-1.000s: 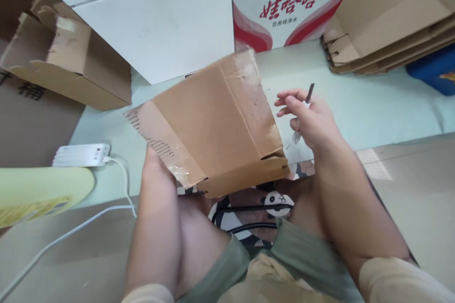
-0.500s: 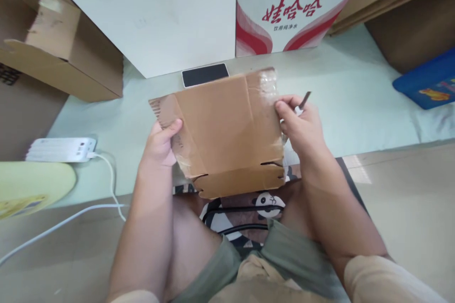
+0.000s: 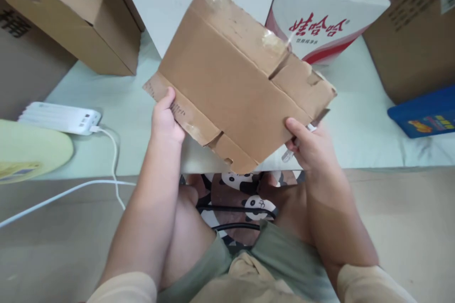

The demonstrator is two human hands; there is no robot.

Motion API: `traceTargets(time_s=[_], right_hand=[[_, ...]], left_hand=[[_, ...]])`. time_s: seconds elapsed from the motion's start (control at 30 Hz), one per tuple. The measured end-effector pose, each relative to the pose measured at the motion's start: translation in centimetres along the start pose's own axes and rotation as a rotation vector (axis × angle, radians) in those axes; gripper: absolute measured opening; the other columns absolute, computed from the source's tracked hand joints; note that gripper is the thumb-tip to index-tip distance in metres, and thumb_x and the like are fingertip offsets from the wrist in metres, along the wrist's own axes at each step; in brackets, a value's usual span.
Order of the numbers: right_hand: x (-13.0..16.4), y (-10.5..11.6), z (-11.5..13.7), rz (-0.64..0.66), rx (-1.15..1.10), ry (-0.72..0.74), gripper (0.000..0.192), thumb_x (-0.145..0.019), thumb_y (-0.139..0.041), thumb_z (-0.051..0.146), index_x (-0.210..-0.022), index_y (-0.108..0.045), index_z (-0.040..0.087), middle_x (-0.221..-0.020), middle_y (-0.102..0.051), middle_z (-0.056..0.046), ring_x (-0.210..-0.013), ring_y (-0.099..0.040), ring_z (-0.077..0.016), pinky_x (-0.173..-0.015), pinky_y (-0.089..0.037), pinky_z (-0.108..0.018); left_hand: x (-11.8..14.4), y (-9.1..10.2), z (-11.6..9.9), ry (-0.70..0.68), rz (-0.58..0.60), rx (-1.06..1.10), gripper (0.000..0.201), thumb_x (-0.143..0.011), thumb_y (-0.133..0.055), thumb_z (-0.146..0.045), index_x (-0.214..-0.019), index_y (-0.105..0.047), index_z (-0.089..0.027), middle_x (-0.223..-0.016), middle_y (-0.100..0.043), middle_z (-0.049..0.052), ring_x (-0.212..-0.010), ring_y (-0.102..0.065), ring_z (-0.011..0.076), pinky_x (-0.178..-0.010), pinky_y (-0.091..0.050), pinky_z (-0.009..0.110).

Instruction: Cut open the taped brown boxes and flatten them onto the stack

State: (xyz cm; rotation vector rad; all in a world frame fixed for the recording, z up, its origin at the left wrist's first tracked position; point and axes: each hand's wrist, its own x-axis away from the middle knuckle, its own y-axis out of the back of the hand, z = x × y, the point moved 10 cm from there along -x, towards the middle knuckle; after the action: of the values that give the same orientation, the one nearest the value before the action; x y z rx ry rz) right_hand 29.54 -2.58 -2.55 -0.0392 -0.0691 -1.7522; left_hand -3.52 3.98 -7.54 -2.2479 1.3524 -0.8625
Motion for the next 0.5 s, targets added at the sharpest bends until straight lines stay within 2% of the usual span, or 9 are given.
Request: traceTargets(time_s=[0.13, 0.2, 0.27, 0.33, 0.37, 0.5], right_hand=[[1.7, -1.0, 1.9, -0.002, 0.005, -0.022, 0.044, -0.067, -0.087, 0.054, -0.073, -0.058, 0.022, -0.053, -0.052, 0.005, -0.036, -0.042, -0.0085, -0.031, -0.028, -0.023], [2.0, -0.8, 2.8, -0.043, 0.009, -0.019, 0.043, -0.066, -0.087, 0.053, -0.075, -0.059, 0.022, -0.053, -0.052, 0.006, -0.036, -0.042, -0.0085, -0.030, -0.026, -0.022], [2.0, 0.3, 3.4, -0.108, -0.002, 0.008, 0.042, -0.065, -0.087, 0.052, -0.075, -0.060, 0.022, -0.052, -0.050, 0.006, -0.036, -0.039, -0.0079, -0.031, -0.025, -0.023], [2.1, 3.0, 3.5, -0.197, -0.012, 0.038, 0.041, -0.064, -0.088, 0.050, -0.074, -0.060, 0.022, -0.052, -0.049, 0.007, -0.037, -0.037, -0.0073, -0.032, -0.024, -0.023], [2.3, 4.9, 3.3, -0.253, -0.013, 0.047, 0.040, -0.063, -0.089, 0.049, -0.075, -0.060, 0.023, -0.054, -0.051, 0.006, -0.038, -0.036, -0.0073, -0.032, -0.024, -0.023], [4.8, 15.5, 2.1, -0.496, 0.071, 0.072, 0.037, -0.065, -0.090, 0.045, -0.080, -0.060, 0.030, -0.063, -0.057, 0.004, -0.041, -0.038, -0.0102, -0.035, -0.021, -0.028]], left_hand=[[0.5, 0.0, 0.5, 0.052, -0.068, -0.015, 0.022, -0.097, -0.055, -0.030, -0.088, -0.070, -0.015, -0.083, -0.076, 0.009, -0.107, -0.074, 0.0258, -0.098, -0.058, 0.038], [0.1, 0.4, 0.4, 0.039, -0.092, -0.025, 0.023, -0.095, -0.055, -0.031, -0.084, -0.069, -0.016, -0.082, -0.075, 0.008, -0.097, -0.074, 0.0237, -0.091, -0.059, 0.035], [-0.5, 1.3, 0.5, 0.034, -0.119, -0.043, 0.018, -0.093, -0.056, -0.030, -0.083, -0.067, -0.019, -0.082, -0.073, 0.005, -0.084, -0.072, 0.0200, -0.082, -0.059, 0.031], [-1.1, 2.1, 0.5, 0.036, -0.130, -0.085, 0.013, -0.089, -0.061, -0.031, -0.083, -0.066, -0.021, -0.081, -0.071, 0.003, -0.074, -0.068, 0.0173, -0.072, -0.056, 0.028], [-1.3, 2.4, 0.5, 0.039, -0.125, -0.109, 0.011, -0.087, -0.064, -0.032, -0.083, -0.065, -0.022, -0.081, -0.069, 0.003, -0.070, -0.066, 0.0165, -0.067, -0.054, 0.028], [-1.4, 2.5, 0.6, 0.066, -0.089, -0.139, 0.009, -0.083, -0.065, -0.032, -0.080, -0.061, -0.024, -0.073, -0.063, 0.001, -0.057, -0.057, 0.0139, -0.055, -0.047, 0.027]])
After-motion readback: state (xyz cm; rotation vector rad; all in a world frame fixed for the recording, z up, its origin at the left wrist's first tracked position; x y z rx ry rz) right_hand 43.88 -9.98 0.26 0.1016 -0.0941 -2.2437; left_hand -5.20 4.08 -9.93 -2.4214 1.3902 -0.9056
